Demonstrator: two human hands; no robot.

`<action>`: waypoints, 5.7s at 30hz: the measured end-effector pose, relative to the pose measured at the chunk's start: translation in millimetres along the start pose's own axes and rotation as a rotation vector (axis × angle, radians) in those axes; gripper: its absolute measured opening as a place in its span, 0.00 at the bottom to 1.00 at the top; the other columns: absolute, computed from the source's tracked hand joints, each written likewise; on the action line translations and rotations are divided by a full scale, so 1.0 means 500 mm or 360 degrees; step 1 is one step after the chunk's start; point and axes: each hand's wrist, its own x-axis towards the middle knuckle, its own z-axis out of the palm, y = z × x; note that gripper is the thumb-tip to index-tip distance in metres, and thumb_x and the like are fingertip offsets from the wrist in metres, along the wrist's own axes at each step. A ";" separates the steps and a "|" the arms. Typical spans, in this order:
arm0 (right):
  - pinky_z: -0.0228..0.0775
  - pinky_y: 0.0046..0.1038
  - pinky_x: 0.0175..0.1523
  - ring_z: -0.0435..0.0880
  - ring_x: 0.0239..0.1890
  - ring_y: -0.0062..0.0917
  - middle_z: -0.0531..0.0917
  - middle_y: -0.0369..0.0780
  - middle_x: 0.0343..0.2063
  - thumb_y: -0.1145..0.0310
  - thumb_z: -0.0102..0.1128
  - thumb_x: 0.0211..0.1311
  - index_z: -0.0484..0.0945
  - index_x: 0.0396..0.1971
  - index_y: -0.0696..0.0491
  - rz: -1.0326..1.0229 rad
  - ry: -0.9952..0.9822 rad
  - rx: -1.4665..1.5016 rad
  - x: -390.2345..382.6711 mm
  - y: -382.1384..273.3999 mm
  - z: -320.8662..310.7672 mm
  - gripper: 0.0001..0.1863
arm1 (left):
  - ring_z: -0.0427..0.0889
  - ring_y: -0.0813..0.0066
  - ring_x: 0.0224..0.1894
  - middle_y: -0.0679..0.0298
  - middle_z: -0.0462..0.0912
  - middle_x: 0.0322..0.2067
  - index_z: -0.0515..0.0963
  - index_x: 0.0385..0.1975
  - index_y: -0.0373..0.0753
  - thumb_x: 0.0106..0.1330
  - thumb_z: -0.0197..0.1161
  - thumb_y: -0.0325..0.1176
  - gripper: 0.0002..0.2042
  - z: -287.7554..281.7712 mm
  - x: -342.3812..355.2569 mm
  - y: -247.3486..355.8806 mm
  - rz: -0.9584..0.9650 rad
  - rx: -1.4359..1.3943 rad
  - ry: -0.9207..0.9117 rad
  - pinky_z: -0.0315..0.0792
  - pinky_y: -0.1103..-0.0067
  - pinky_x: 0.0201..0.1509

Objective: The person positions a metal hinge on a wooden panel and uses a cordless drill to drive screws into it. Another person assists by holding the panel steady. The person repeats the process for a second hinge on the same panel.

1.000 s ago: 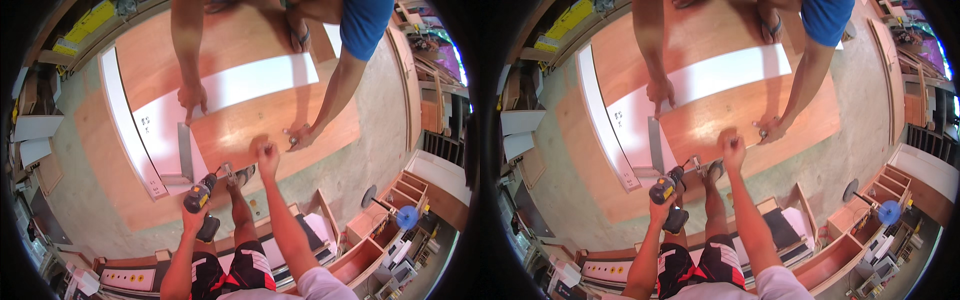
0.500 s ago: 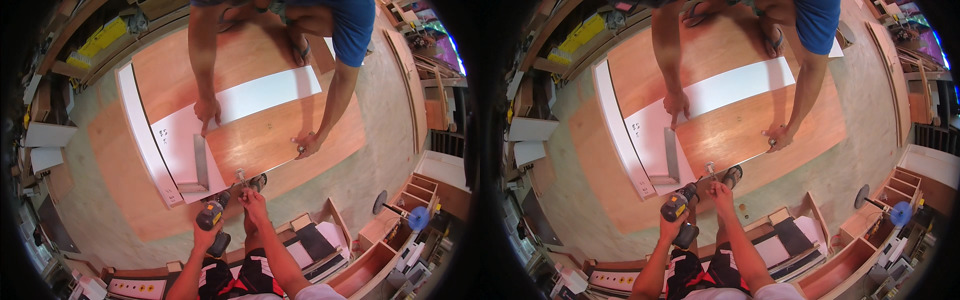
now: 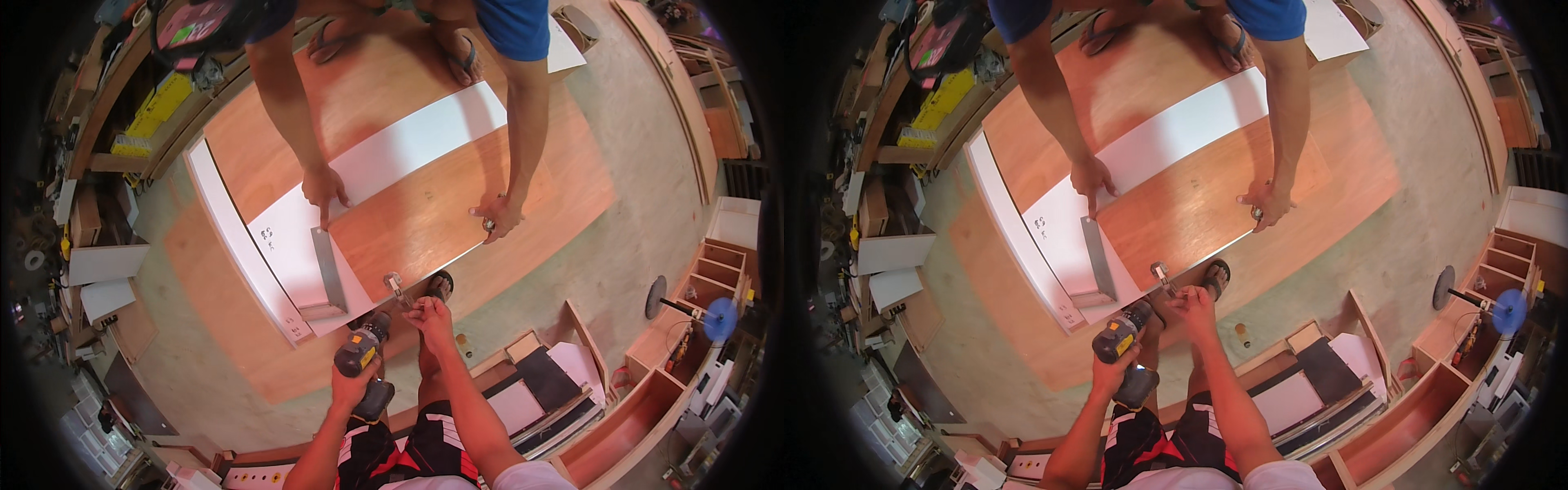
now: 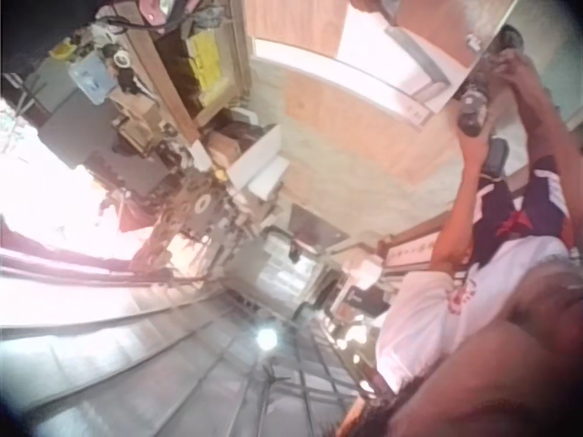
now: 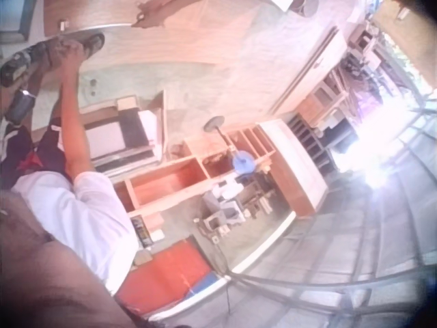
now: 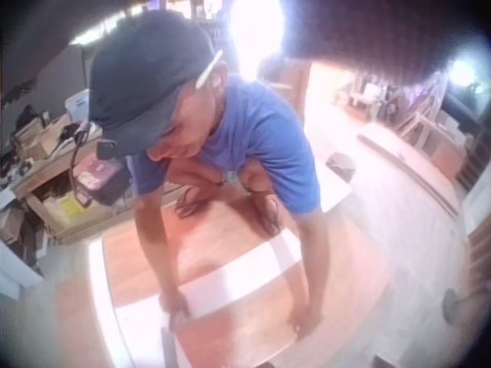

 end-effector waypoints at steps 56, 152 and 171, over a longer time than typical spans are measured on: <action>0.83 0.33 0.53 0.87 0.45 0.26 0.85 0.37 0.43 0.65 0.59 0.79 0.78 0.56 0.56 0.0331 -0.0102 0.0433 -0.004 -0.149 -0.110 0.14 | 0.85 0.74 0.54 0.55 0.87 0.52 0.75 0.65 0.35 0.60 0.79 0.37 0.33 0.150 -0.035 0.149 0.0211 0.0233 -0.0224 0.77 0.72 0.62; 0.73 0.21 0.57 0.82 0.52 0.16 0.86 0.36 0.54 0.65 0.62 0.77 0.80 0.65 0.58 0.0248 -0.0045 -0.0794 0.115 -0.031 0.074 0.22 | 0.86 0.67 0.59 0.52 0.87 0.55 0.67 0.74 0.41 0.58 0.70 0.25 0.38 0.129 0.096 0.149 0.0060 0.0609 0.0033 0.77 0.73 0.61; 0.71 0.21 0.61 0.80 0.57 0.18 0.81 0.35 0.60 0.65 0.62 0.78 0.80 0.64 0.59 0.0192 -0.0104 -0.0815 0.111 -0.046 0.078 0.21 | 0.90 0.46 0.45 0.51 0.90 0.45 0.66 0.73 0.46 0.56 0.72 0.29 0.40 0.126 0.105 0.145 0.0150 0.0676 0.0059 0.82 0.66 0.49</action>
